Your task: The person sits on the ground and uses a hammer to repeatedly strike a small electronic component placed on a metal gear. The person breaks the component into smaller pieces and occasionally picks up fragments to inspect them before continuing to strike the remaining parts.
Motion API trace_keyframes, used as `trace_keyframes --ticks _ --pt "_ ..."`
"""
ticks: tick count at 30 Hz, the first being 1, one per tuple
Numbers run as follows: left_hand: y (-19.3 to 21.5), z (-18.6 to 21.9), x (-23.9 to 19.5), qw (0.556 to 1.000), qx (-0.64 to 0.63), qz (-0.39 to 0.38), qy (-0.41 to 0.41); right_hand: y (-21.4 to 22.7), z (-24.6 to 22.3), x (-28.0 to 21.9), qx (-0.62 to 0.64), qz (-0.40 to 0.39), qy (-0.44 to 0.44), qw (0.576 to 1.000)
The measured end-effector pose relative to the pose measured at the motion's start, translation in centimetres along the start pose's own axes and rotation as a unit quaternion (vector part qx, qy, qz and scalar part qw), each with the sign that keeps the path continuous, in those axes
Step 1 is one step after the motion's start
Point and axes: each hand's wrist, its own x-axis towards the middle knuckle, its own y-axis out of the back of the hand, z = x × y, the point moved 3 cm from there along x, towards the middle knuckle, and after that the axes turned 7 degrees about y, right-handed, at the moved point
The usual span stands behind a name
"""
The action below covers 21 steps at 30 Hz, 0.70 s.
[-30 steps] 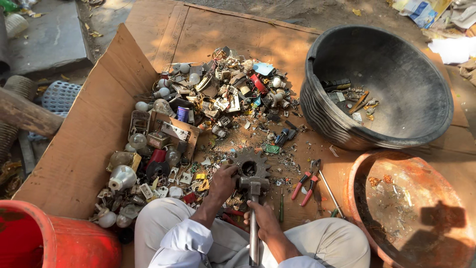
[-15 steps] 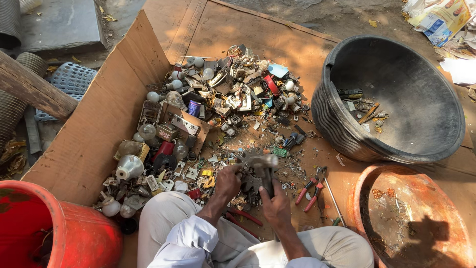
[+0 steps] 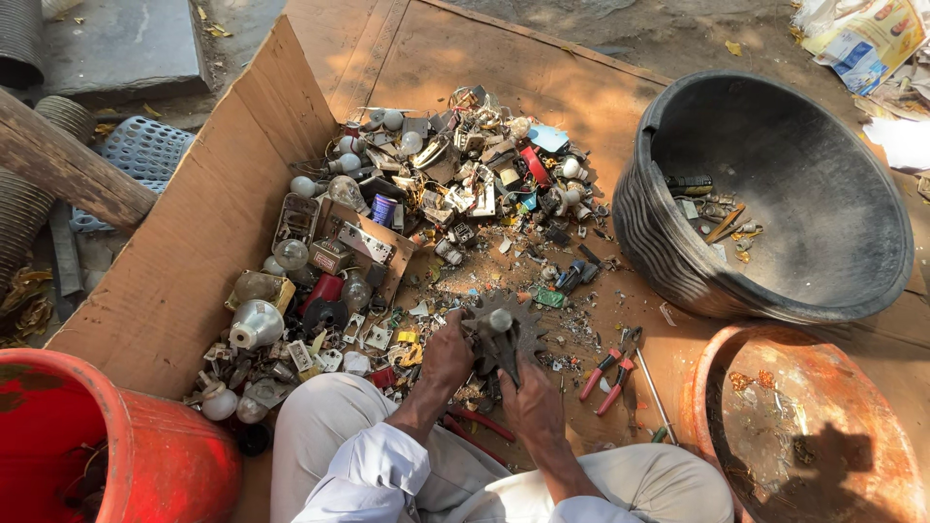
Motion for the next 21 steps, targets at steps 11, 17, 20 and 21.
trace_keyframes --ticks 11,17,20,21 --pt "0.4 -1.1 1.3 0.984 -0.121 -0.001 0.134 1.7 -1.3 -0.6 0.211 0.052 -0.098 0.971" --pt "1.2 -1.1 1.8 0.915 -0.357 -0.044 0.185 0.9 0.1 -0.3 0.240 0.070 -0.116 0.961" --pt "2.1 -1.6 2.6 0.774 -0.583 -0.042 0.243 0.4 0.7 -0.4 0.250 0.068 -0.140 0.956" --pt "2.5 -1.8 2.7 0.739 -0.625 -0.048 0.248 0.4 0.8 -0.5 0.251 0.064 -0.150 0.954"
